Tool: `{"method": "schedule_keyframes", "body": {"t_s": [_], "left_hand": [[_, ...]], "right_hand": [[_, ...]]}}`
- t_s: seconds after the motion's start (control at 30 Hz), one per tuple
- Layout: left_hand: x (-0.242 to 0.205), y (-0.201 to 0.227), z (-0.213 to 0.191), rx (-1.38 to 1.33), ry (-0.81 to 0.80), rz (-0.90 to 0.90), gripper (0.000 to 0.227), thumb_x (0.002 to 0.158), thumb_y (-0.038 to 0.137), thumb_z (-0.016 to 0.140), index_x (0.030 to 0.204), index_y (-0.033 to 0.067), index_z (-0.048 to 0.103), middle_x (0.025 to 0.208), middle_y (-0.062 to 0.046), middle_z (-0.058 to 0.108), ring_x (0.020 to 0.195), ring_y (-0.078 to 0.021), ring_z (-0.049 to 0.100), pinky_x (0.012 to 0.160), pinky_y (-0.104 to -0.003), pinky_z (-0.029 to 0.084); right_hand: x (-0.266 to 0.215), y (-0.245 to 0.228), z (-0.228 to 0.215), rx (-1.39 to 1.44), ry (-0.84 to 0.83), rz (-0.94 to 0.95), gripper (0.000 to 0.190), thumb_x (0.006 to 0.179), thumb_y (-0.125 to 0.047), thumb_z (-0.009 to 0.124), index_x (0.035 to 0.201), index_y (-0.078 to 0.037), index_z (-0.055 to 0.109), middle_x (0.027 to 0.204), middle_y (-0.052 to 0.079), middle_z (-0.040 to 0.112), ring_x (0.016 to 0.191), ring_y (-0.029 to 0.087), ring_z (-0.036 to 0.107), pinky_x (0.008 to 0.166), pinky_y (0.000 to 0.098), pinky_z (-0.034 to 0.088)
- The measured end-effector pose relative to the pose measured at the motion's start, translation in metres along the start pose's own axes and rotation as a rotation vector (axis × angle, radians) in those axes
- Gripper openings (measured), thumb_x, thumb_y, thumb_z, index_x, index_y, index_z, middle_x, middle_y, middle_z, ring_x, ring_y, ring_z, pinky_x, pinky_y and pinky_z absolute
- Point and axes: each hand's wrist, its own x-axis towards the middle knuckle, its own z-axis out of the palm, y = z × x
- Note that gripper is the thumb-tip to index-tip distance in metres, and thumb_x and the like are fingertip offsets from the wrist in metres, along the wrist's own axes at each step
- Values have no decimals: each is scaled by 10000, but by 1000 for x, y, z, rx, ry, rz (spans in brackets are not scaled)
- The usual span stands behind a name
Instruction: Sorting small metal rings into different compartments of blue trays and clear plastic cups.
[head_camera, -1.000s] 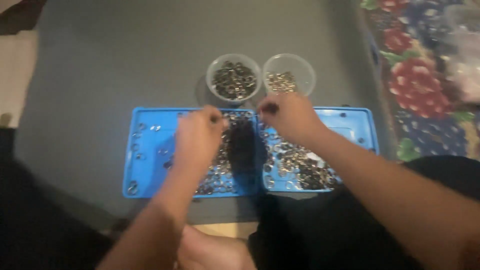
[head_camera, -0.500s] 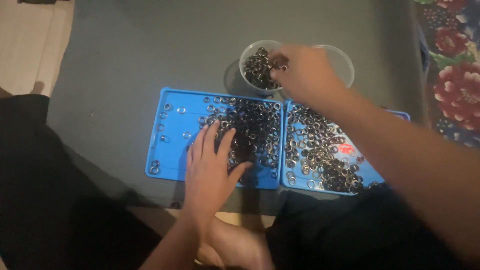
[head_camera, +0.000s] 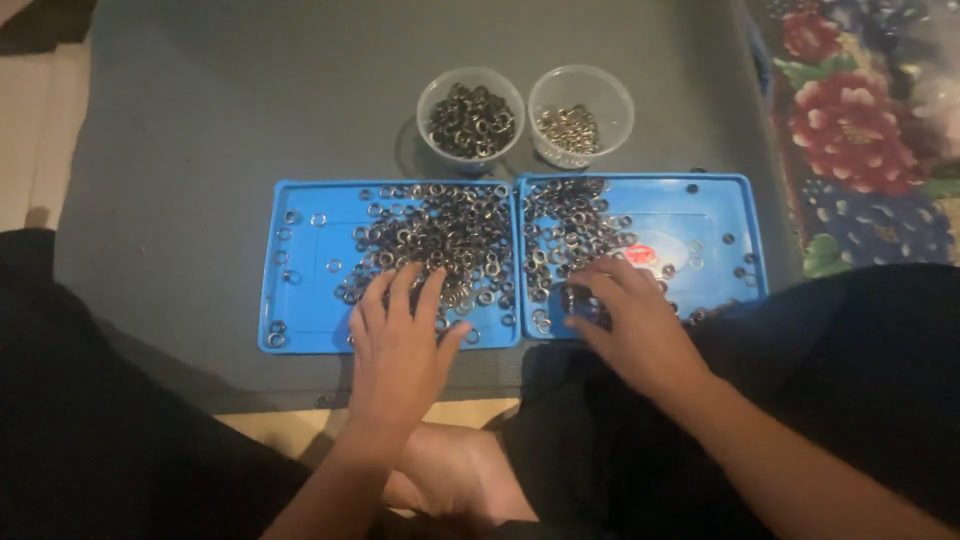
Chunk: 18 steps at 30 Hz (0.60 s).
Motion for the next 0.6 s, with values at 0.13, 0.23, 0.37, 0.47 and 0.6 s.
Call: {"method": "schedule_keyframes", "body": {"t_s": [0.13,0.23,0.37,0.47,0.6], "left_hand": [[0,-6,9,53,19,24,602,992,463,614,1530,235,466,1424,-74,506,1438,-344,385,1100,-600,388],[-3,-6,7,109,-7,30,455,1045,409,500,1483,284,504,1327,-29,583,1415,-302,442,1094,-550,421],[-10,-1,-1,151,30,78,328,1066,352,493,1354,240,602,1210,-22,657,1353,-288,519,1039,-482,469],[-9,-2,-2,153,54,62,294,1060,351,501,1298,243,636,1172,4,670,1334,-265,536,1016,-457,487],[-13,0,-3,178,104,13,254,1061,364,524,1166,213,699,1101,9,690,1287,-256,566,983,-428,498]], "right_hand": [[1,-4,-5,35,-43,37,356,893,-179,741,1243,-144,689,1318,115,630,1211,394,642,998,480,556],[-4,-12,-11,24,-127,147,272,966,-157,642,1229,-163,712,1304,85,666,1216,325,652,1035,430,542],[-12,-1,-3,73,52,119,218,949,-100,663,1145,-151,745,1136,87,725,1080,329,715,932,445,575],[-8,7,-6,109,95,205,201,968,-108,666,1136,-173,756,1106,47,742,1033,266,737,899,380,591],[-7,12,-7,167,132,295,198,979,-94,662,1146,-144,756,1045,74,755,957,247,755,858,367,599]]}}
